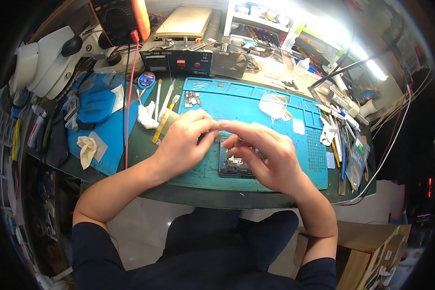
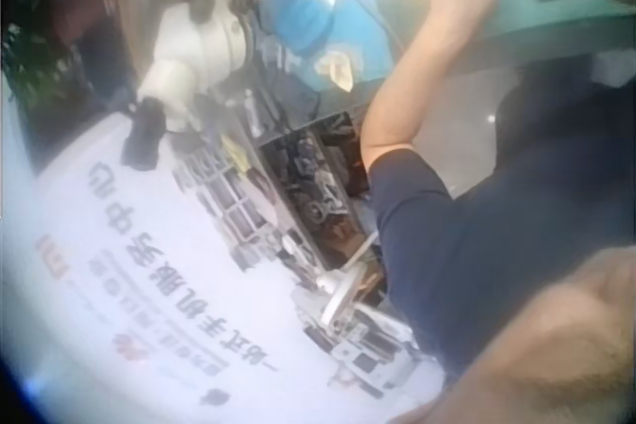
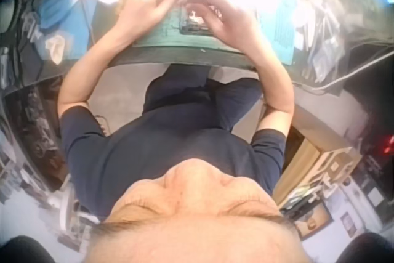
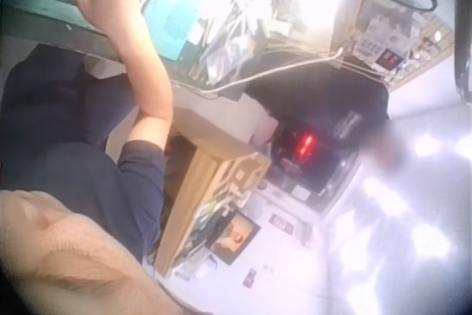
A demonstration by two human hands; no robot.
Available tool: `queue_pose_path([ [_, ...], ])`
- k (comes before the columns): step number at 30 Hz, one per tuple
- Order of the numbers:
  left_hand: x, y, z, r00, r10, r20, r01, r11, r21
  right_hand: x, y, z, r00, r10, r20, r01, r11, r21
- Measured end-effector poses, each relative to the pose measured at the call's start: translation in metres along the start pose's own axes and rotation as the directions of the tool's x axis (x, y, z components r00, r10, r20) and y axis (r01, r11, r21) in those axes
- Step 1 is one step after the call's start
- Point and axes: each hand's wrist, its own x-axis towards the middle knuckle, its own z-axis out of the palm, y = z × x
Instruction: The person works on a disassembled smartphone placed on a blue mat. They use tweezers to remove small components from the motherboard, then apply a white adhesive from a tube to specific areas of the board. The person briefly picks up and sets down a black smartphone case before continuing the repair.
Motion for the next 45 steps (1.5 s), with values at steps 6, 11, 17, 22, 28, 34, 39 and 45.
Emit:
queue_pose_path([
  [6, 0.004, -0.008, -0.001, 0.999, 0.006, -0.033, -0.002, 0.992, 0.129, 0.002, -0.003, 0.006, 0.997, -0.036, -0.069, 0.039, 0.998, 0.044],
  [11, 0.013, -0.02, -0.001, 0.999, -0.037, -0.028, 0.041, 0.992, 0.118, 0.003, -0.005, 0.004, 0.998, -0.057, -0.022, 0.057, 0.998, 0.003],
  [17, 0.046, -0.033, 0.011, 0.986, 0.12, 0.115, -0.136, 0.981, 0.138, 0.002, 0.006, -0.008, 0.995, 0.019, -0.099, 0.004, 0.974, 0.227],
  [22, 0.066, -0.024, 0.015, 0.969, 0.02, 0.245, -0.061, 0.985, 0.159, 0.002, 0.031, -0.046, 0.865, 0.292, -0.407, -0.174, 0.937, 0.302],
  [28, 0.071, -0.035, 0.02, 0.941, 0.224, 0.255, -0.294, 0.914, 0.281, 0.004, 0.048, -0.049, 0.828, 0.338, -0.447, -0.212, 0.927, 0.308],
  [34, 0.073, -0.009, 0.005, 0.99, -0.108, 0.092, 0.123, 0.977, -0.176, 0.0, 0.049, -0.046, 0.804, 0.394, -0.446, -0.269, 0.909, 0.319],
  [39, 0.064, -0.007, -0.005, 0.933, -0.295, 0.204, 0.358, 0.726, -0.588, 0.001, 0.045, -0.031, 0.838, 0.403, -0.369, -0.2, 0.854, 0.479],
  [45, 0.058, -0.008, 0.001, 0.907, -0.303, 0.293, 0.42, 0.698, -0.58, -0.001, 0.047, -0.023, 0.866, 0.377, -0.329, -0.189, 0.855, 0.482],
])
